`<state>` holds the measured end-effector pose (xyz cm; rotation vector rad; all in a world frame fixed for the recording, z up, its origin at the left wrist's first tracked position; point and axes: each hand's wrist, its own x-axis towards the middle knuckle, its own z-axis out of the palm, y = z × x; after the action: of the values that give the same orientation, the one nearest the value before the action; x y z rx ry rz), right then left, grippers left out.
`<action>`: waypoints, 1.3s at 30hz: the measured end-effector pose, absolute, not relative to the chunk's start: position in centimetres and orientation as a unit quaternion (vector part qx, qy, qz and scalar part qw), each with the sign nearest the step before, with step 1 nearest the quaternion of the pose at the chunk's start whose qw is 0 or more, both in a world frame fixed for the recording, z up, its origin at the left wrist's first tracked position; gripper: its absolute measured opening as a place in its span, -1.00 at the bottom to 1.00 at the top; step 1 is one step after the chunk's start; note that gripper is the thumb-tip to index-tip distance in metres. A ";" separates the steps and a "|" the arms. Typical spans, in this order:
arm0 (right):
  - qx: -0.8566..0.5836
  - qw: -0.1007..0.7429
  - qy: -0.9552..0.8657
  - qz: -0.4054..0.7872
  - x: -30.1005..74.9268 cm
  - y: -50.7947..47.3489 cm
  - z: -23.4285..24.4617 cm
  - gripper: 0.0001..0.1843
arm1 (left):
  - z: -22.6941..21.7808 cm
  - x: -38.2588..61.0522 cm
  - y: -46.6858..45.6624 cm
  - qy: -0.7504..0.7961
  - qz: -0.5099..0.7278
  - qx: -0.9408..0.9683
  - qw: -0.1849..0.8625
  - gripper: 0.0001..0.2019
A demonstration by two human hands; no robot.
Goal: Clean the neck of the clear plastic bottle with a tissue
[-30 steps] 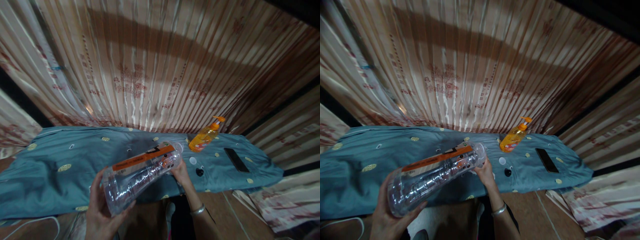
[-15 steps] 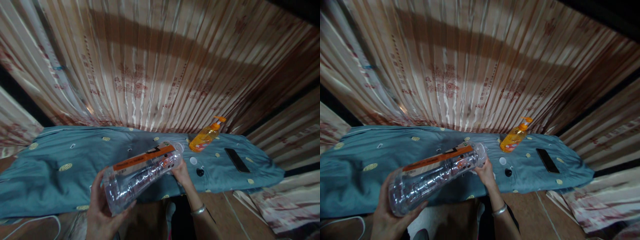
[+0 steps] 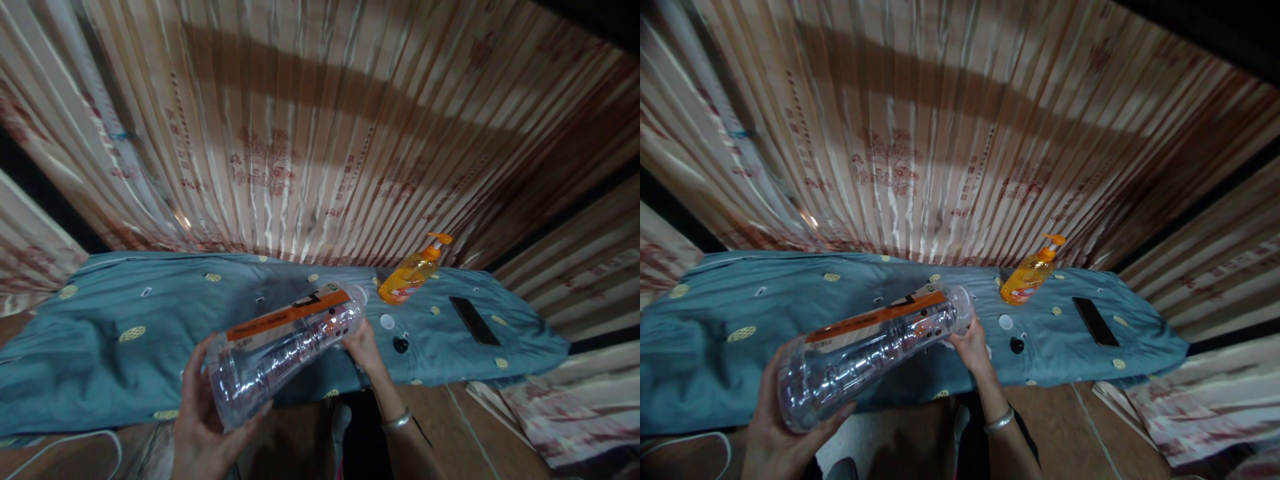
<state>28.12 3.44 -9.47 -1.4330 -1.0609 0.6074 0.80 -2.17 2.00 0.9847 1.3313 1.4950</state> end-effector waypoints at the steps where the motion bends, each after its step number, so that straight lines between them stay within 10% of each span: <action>1: -0.616 0.590 -0.446 0.271 28.1 3.4 -9.3 -0.49 | 2.0 0.8 -2.2 0.538 0.599 0.399 0.438 -0.01; 39: -0.613 0.602 -0.429 0.280 28.1 3.6 -9.8 -0.50 | 1.6 0.5 -2.1 0.537 0.598 0.411 0.431 -0.02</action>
<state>28.11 3.57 -9.76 -1.4197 -0.9941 0.6485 0.53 -2.12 1.60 1.0245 1.3378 1.4905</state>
